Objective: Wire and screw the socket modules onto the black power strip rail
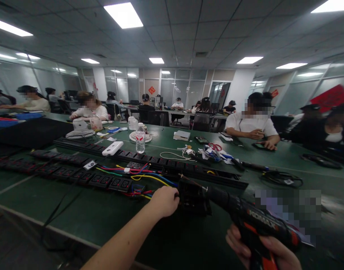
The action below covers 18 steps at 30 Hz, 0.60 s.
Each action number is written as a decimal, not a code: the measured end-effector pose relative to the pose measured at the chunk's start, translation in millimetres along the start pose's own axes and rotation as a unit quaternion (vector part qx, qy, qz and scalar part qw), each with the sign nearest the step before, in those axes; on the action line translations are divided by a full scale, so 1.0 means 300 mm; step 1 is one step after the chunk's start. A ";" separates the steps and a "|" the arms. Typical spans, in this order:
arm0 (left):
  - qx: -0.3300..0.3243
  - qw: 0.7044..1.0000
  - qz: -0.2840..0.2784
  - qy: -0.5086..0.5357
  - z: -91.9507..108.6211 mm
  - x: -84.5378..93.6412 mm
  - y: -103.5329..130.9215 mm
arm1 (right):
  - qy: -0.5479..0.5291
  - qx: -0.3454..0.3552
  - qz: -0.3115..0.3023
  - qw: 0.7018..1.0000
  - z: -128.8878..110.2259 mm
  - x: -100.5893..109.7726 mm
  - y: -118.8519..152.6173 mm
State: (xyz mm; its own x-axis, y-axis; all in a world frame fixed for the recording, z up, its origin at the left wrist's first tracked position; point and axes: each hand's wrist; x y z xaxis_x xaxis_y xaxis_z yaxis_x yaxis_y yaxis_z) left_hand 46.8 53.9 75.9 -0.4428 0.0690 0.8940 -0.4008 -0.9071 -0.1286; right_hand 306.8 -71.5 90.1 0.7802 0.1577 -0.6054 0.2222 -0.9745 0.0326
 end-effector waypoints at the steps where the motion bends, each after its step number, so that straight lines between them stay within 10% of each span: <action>1: -0.005 1.000 -0.011 0.003 -0.003 -0.003 -0.008 | -0.012 0.004 0.000 1.000 -0.011 -0.009 -0.014; 18: -0.066 0.996 -0.044 0.041 -0.037 -0.053 0.002 | -0.076 0.049 0.081 0.993 0.032 0.017 -0.155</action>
Point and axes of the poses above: each hand's wrist, its own y-axis away from the middle knuckle, its own x-axis out of the back of the hand, z = x × y, and after that the axes turned 3 degrees about -y, right-handed
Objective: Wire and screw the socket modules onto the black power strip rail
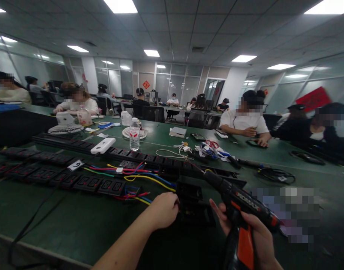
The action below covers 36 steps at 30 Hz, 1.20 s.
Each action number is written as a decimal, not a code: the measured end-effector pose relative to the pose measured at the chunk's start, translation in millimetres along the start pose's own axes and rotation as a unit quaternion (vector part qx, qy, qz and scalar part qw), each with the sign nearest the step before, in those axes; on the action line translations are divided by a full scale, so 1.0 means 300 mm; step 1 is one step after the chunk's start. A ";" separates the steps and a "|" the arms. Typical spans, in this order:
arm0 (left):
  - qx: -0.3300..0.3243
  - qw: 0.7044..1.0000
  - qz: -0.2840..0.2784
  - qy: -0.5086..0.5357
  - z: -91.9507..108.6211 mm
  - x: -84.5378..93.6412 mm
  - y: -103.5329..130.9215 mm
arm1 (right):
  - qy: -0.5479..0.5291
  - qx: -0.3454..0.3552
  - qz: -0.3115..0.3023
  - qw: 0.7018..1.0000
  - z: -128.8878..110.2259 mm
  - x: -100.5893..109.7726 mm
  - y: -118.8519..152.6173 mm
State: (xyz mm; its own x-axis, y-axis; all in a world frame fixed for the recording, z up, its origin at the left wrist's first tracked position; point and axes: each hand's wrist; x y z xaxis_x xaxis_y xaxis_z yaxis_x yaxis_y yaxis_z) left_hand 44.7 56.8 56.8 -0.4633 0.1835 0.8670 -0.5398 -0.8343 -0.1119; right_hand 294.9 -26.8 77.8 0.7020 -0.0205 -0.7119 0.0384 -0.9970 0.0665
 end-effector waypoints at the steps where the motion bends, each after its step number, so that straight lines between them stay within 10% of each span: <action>1: -0.001 1.000 0.004 -0.002 0.003 0.003 0.004 | 0.001 0.001 0.004 1.000 -0.001 0.001 0.002; 36: -0.082 0.992 -0.030 -0.096 -0.001 0.038 0.014 | 0.081 -0.018 -0.015 0.996 0.021 -0.032 0.040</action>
Point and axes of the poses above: each hand's wrist, its own y-axis away from the middle knuckle, its own x-axis out of the back of the hand, z = x × y, and after that the axes turned 3 degrees about -y, right-handed
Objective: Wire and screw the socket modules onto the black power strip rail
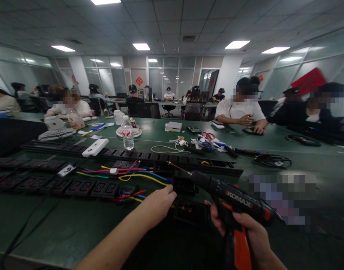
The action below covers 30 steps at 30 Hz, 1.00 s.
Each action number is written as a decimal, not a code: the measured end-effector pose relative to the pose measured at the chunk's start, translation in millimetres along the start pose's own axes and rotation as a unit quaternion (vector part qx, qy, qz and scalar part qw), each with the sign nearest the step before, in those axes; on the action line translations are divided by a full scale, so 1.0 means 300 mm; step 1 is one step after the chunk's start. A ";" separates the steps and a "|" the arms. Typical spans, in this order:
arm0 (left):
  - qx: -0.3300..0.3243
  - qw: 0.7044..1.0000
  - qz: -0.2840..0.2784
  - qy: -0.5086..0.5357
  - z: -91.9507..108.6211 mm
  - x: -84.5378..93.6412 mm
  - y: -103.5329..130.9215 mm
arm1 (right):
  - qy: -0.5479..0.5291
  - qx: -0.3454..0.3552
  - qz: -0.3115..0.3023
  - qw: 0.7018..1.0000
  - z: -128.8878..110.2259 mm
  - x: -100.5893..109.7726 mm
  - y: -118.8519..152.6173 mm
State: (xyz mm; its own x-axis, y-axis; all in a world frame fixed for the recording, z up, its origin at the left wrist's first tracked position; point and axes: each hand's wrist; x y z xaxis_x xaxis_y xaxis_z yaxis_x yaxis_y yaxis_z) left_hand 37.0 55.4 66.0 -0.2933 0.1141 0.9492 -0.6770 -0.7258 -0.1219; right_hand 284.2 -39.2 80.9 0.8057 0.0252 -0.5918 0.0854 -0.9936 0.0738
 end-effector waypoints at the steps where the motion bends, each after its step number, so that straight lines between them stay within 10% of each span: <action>1: -0.006 1.000 0.004 0.021 -0.005 0.001 -0.003 | 0.001 0.000 -0.001 1.000 0.001 0.001 -0.001; 16: -0.063 0.985 -0.147 0.058 -0.078 0.031 -0.077 | 0.027 0.013 -0.019 0.999 0.017 0.006 -0.016; 24: -0.036 0.984 -0.125 0.122 -0.074 0.028 -0.082 | 0.026 -0.001 -0.005 1.000 0.022 0.000 -0.023; 30: 0.062 0.950 -0.243 0.187 -0.112 0.075 -0.101 | 0.026 -0.015 -0.006 1.000 0.021 0.009 -0.021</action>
Point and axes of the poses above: each hand's wrist, its own y-axis away from the middle knuckle, its own x-axis out of the back of the hand, z = x × y, and after that the axes turned 3 degrees about -y, right-handed
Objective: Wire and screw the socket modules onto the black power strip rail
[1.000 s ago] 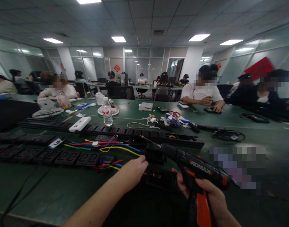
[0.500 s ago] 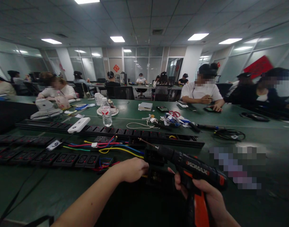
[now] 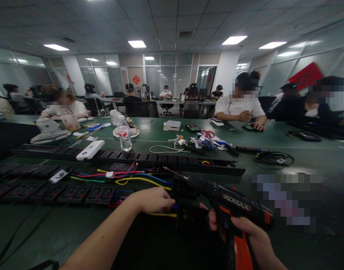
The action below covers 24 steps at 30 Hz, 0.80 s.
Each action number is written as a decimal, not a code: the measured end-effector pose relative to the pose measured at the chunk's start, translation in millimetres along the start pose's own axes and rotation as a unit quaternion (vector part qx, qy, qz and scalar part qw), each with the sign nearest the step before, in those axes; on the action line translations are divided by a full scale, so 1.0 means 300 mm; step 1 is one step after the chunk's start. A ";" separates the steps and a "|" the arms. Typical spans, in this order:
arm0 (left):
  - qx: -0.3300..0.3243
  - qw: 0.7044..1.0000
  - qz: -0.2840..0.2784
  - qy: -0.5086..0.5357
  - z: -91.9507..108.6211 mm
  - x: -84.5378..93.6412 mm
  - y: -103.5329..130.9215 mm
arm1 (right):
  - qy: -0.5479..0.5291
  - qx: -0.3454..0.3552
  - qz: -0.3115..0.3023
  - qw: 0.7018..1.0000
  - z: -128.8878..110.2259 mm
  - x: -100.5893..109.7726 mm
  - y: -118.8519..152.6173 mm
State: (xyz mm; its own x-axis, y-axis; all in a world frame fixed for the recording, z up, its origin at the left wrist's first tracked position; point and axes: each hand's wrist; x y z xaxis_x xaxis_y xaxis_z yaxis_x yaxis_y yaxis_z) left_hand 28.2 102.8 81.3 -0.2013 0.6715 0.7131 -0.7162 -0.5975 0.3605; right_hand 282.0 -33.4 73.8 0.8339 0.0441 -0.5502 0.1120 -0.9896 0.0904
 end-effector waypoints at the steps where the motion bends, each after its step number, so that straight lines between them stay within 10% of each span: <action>1: 0.011 1.000 -0.017 0.007 -0.003 0.008 0.004 | -0.001 0.001 -0.002 1.000 0.000 0.001 0.000; 12: -0.079 0.995 0.055 0.004 -0.025 -0.030 0.017 | 0.011 0.009 -0.019 1.000 0.004 -0.001 -0.002; 18: -0.088 0.952 0.177 -0.232 -0.016 -0.083 0.034 | 0.027 0.015 -0.017 0.999 -0.001 -0.006 -0.006; 24: -0.095 0.908 0.164 -0.375 0.005 -0.092 0.049 | 0.040 0.004 -0.014 0.999 0.002 -0.003 -0.009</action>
State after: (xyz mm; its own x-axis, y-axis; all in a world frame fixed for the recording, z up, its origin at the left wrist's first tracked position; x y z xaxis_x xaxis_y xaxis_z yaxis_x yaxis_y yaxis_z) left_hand 24.1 74.8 67.8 0.0350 -0.0583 0.9977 -0.8162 -0.5777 -0.0051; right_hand 280.5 -30.8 73.6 0.8706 0.0825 -0.4850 0.1320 -0.9889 0.0688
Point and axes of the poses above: each hand's wrist, its own y-axis away from the middle knuckle, its own x-axis out of the back of the hand, z = x × y, and after that the axes turned 3 degrees about -y, right-handed
